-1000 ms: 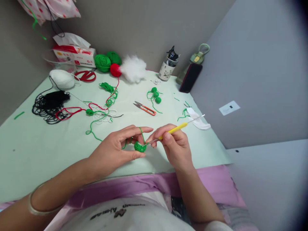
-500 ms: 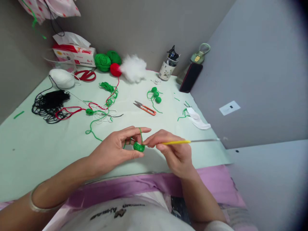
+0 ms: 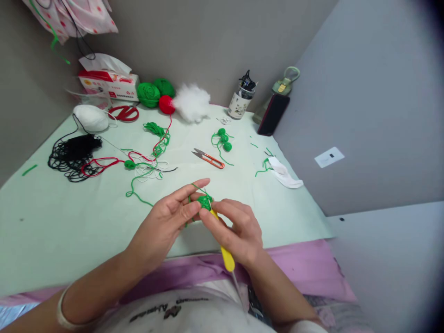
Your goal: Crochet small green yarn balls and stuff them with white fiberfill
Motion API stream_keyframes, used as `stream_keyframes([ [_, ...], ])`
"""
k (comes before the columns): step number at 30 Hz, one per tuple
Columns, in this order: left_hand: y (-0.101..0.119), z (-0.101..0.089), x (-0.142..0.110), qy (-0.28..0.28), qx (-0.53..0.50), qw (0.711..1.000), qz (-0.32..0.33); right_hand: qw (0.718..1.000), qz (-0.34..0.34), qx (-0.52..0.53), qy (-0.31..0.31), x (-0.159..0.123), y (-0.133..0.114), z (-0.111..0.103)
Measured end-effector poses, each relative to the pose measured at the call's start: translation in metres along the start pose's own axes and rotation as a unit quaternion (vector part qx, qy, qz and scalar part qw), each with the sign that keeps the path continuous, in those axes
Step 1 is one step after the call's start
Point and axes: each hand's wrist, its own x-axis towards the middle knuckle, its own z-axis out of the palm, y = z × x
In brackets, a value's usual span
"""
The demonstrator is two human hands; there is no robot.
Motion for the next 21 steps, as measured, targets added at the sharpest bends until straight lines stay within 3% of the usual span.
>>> stream_keyframes([
  [2, 0.002, -0.002, 0.001, -0.035, -0.049, 0.997, -0.046, 0.993, 0.054, 0.101, 0.024, 0.0, 0.003, 0.001],
  [6, 0.008, -0.009, 0.005, -0.052, -0.047, 0.995, -0.07, 0.934, 0.176, 0.306, 0.056, 0.005, 0.008, -0.002],
  [10, 0.013, -0.012, 0.007, -0.043, 0.012, 0.998, -0.043, 0.894, 0.256, 0.362, 0.058, 0.01, 0.01, -0.01],
  [16, 0.013, -0.016, 0.009, -0.09, 0.071, 0.993, -0.015, 0.803, 0.357, 0.472, 0.072, 0.011, 0.013, -0.012],
  [21, 0.017, -0.023, 0.009, -0.117, 0.146, 0.982, 0.009, 0.779, 0.388, 0.487, 0.07, 0.011, 0.013, -0.013],
])
